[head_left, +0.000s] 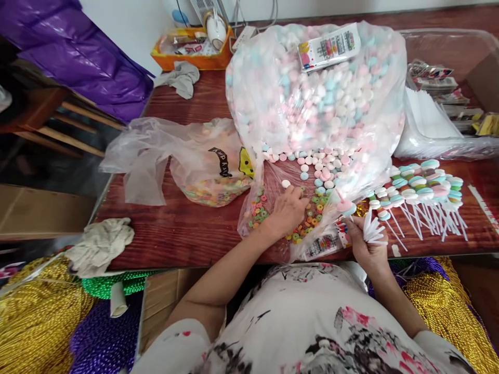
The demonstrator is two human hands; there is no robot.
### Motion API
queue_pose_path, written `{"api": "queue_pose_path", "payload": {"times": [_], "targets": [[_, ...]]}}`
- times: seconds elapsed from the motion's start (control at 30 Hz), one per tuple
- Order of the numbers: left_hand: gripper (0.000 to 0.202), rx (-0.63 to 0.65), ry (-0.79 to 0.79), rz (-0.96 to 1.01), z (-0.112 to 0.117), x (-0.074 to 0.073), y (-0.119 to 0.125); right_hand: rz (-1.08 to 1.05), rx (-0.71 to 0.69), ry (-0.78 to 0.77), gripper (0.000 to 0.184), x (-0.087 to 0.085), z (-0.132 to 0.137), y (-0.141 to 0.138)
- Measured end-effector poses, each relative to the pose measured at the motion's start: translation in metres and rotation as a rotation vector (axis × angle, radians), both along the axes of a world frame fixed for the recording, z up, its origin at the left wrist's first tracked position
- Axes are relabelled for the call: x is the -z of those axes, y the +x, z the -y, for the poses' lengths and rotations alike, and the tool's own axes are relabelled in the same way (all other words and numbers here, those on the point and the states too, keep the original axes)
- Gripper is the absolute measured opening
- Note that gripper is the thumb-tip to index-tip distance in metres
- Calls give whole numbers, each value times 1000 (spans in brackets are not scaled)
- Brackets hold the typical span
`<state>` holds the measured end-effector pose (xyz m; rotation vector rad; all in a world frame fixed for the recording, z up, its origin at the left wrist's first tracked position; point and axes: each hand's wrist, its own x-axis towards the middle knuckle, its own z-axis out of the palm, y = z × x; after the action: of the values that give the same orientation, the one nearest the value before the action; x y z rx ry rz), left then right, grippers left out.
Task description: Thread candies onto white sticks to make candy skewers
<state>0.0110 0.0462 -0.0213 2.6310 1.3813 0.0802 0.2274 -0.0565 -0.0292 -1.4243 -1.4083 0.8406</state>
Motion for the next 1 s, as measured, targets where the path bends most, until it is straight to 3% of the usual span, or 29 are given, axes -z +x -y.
{"api": "queue_pose_path", "payload": {"times": [0.13,0.27,0.4,0.5,0.57,0.7,0.83,1.0], "targets": [[27,100,54,2,20,1,1,47,-24,6,30,4,4,8],[23,64,58,186,32,7,-10,99,-81,51,20,7,4,5],[18,-170,32,592,21,10,-40,158,-109,108,16,7,2,3],[18,-373,-43,746,7,8,-62,153,-126,136,16,5,-1,3],[19,-396,-89,692,0,4,-72,137,-145,182,15,3,-2,1],[24,-287,-229,293,-3,-8,-81,142,-200,221,18,1,0,-6],[29,-275,-122,81,-1,-17,-75,155,-221,175,21,0,1,-7],[16,-203,-49,13,1,-7,-58,190,-231,213,21,-6,-2,-8]]}}
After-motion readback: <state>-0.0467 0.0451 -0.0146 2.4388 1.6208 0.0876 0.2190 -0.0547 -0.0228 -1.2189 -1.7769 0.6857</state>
